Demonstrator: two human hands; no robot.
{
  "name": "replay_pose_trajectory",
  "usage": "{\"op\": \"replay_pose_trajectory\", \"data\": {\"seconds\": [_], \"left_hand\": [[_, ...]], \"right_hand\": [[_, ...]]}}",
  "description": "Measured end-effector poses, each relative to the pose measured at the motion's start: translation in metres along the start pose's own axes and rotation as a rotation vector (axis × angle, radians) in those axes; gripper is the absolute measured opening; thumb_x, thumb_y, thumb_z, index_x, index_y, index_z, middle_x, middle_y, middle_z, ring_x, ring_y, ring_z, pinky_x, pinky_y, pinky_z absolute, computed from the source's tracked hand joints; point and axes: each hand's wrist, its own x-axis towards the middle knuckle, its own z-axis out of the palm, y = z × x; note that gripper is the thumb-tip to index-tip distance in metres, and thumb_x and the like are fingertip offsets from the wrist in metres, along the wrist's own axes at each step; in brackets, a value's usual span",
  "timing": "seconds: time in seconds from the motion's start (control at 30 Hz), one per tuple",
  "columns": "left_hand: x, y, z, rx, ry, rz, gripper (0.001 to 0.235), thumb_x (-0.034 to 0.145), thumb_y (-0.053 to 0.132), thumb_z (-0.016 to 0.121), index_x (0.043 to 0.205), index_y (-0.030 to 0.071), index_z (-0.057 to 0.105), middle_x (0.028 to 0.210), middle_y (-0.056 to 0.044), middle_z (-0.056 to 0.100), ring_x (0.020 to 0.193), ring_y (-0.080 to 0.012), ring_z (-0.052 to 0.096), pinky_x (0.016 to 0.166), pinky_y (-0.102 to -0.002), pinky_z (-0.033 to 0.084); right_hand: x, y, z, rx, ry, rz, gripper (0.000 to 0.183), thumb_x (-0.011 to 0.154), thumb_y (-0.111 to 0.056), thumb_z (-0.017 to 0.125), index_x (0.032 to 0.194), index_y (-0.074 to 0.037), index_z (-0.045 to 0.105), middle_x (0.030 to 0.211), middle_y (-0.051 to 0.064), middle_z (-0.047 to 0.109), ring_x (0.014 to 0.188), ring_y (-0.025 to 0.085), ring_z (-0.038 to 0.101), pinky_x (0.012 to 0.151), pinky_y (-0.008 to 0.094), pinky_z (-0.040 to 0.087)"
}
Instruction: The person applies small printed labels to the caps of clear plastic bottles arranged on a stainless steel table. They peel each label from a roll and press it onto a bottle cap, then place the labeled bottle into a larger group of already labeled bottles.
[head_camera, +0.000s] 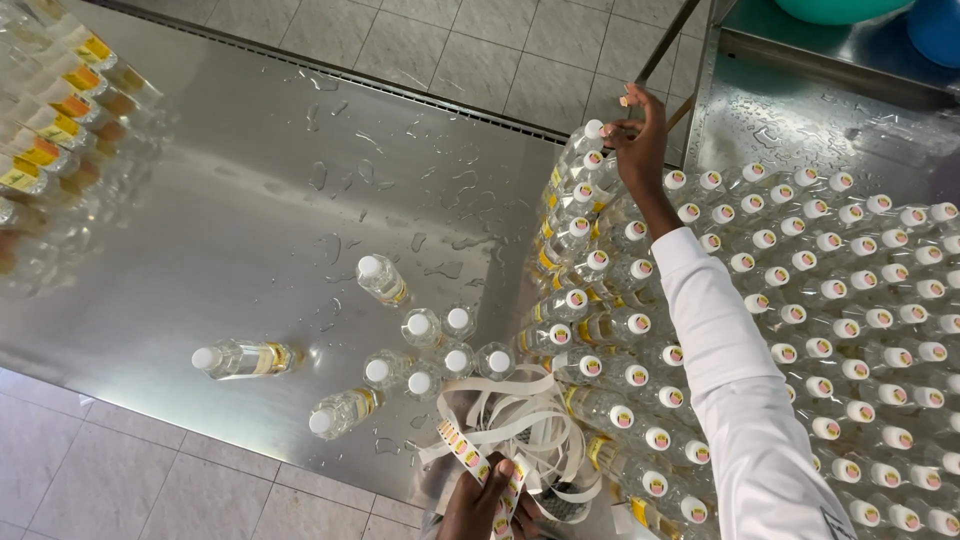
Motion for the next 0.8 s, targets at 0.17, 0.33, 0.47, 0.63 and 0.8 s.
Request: {"op": "replay_pose_trajectory", "data": {"seconds": [0.17, 0.33, 0.47, 0.63, 0.8], "left_hand": [[0.006, -0.004, -0.002, 0.012, -0.025, 0.018, 0.04, 0.113, 0.03, 0.055, 0.092, -0.005, 0.06, 0.077, -0.029, 0.08, 0.056, -0.0336, 0.072, 0.053, -0.039, 0.056], [0.01, -0.008, -0.006, 0.01, -0.006, 0.017, 0.038, 0.114, 0.028, 0.054, 0.094, -0.004, 0.058, 0.075, -0.031, 0.079, 0.055, -0.0346, 0.071, 0.051, -0.04, 0.056], [0.009, -0.006, -0.006, 0.013, -0.016, -0.002, 0.036, 0.114, 0.027, 0.054, 0.097, -0.004, 0.059, 0.08, -0.032, 0.081, 0.059, -0.0342, 0.073, 0.051, -0.038, 0.057], [0.009, -0.006, -0.006, 0.047, -0.019, -0.008, 0.041, 0.114, 0.033, 0.053, 0.094, -0.003, 0.058, 0.079, -0.03, 0.081, 0.056, -0.0317, 0.071, 0.051, -0.038, 0.055], [0.009, -0.007, -0.006, 0.073, -0.027, 0.015, 0.039, 0.115, 0.029, 0.051, 0.098, -0.004, 0.061, 0.079, -0.028, 0.08, 0.056, -0.0317, 0.071, 0.052, -0.038, 0.057]], "right_hand": [[0.016, 0.009, 0.006, 0.065, -0.029, 0.031, 0.061, 0.096, 0.009, 0.079, 0.149, -0.013, 0.058, 0.133, 0.015, 0.061, 0.09, 0.021, 0.079, 0.063, 0.031, 0.065], [0.018, 0.023, 0.011, -0.054, -0.044, -0.005, 0.063, 0.097, 0.008, 0.082, 0.152, -0.011, 0.057, 0.135, 0.016, 0.062, 0.094, 0.023, 0.08, 0.062, 0.032, 0.062], [0.016, 0.019, 0.011, -0.176, -0.065, -0.138, 0.064, 0.099, 0.008, 0.081, 0.154, -0.012, 0.056, 0.133, 0.015, 0.06, 0.093, 0.021, 0.078, 0.061, 0.03, 0.054], [0.018, 0.008, 0.011, -0.393, -0.162, -0.265, 0.077, 0.095, 0.022, 0.076, 0.16, -0.011, 0.051, 0.149, 0.016, 0.048, 0.117, 0.033, 0.062, 0.074, 0.043, 0.058], [0.038, 0.023, 0.009, -0.161, -0.177, 0.084, 0.085, 0.093, 0.011, 0.079, 0.165, -0.015, 0.043, 0.139, 0.016, 0.056, 0.096, 0.02, 0.078, 0.076, 0.036, 0.064]]}}
